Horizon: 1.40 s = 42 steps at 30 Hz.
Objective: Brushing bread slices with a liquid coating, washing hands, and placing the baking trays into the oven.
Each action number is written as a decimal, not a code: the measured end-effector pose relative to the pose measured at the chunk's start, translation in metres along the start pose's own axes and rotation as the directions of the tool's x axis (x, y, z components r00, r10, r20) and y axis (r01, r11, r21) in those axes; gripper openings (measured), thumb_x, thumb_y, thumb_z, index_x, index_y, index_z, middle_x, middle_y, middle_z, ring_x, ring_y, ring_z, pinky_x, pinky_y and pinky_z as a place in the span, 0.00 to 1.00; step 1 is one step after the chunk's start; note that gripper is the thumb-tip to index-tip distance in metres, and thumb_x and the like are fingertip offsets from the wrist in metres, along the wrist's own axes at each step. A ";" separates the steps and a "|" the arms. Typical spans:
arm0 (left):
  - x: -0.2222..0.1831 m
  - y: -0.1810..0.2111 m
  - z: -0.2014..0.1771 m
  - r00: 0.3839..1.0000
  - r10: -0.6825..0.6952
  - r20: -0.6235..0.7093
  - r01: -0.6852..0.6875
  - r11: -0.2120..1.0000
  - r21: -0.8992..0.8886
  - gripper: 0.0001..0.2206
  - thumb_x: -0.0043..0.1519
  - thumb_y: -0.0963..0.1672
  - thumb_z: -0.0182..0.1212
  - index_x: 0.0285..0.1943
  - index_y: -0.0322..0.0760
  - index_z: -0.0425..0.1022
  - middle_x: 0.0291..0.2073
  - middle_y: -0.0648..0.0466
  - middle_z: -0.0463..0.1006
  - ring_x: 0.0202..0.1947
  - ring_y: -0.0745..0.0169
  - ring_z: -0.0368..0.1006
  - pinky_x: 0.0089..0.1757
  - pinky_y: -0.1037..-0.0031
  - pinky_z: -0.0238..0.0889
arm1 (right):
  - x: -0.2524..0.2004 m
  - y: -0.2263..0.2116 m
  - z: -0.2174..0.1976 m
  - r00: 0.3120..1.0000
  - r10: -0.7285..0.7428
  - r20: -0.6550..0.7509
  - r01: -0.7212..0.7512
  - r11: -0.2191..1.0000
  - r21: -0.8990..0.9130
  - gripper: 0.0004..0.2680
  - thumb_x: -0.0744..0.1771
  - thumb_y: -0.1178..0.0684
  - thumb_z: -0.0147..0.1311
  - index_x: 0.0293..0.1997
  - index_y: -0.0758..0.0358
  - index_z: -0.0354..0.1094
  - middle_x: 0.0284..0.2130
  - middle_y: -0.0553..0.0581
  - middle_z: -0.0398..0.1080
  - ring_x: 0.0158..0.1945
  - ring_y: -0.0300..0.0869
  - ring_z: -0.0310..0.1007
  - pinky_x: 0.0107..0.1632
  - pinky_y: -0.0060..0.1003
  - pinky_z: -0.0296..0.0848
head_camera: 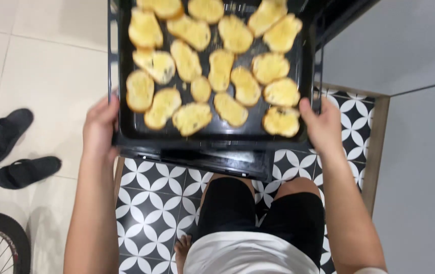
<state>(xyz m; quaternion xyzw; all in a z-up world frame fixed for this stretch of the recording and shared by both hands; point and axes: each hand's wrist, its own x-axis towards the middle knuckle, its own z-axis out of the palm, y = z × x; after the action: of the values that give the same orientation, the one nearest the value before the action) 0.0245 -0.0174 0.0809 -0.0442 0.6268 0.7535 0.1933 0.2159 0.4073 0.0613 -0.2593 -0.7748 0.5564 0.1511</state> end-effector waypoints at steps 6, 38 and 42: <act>0.040 0.038 0.017 0.997 0.017 0.075 -0.008 0.994 -0.111 0.16 0.71 0.45 0.51 0.61 0.30 0.74 0.39 0.58 0.82 0.30 0.78 0.73 0.34 0.84 0.67 | 0.038 -0.018 0.003 0.996 -0.088 0.011 0.085 0.983 0.166 0.09 0.72 0.51 0.56 0.49 0.69 0.71 0.37 0.47 0.73 0.39 0.30 0.67 0.44 0.25 0.68; -0.045 -0.038 -0.024 0.947 -0.183 -0.265 0.167 0.982 -0.082 0.15 0.71 0.44 0.55 0.58 0.25 0.77 0.44 0.47 0.81 0.36 0.61 0.74 0.31 0.70 0.59 | -0.103 0.062 0.010 0.918 0.381 0.111 -0.393 0.911 0.123 0.11 0.69 0.53 0.56 0.48 0.74 0.70 0.37 0.52 0.73 0.38 0.33 0.67 0.41 0.28 0.69; -0.042 -0.070 -0.029 0.933 -0.232 -0.274 0.202 0.970 -0.131 0.16 0.67 0.45 0.57 0.56 0.23 0.76 0.44 0.46 0.82 0.40 0.60 0.79 0.41 0.70 0.72 | -0.102 0.105 0.022 0.908 0.387 0.164 -0.416 0.880 0.229 0.11 0.69 0.53 0.56 0.48 0.74 0.70 0.37 0.51 0.72 0.37 0.31 0.65 0.39 0.28 0.67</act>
<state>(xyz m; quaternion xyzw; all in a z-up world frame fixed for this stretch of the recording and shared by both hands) 0.0826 -0.0456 0.0226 -0.2318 0.6005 0.7438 0.1798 0.3120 0.3576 -0.0395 -0.3603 -0.6320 0.6858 0.0207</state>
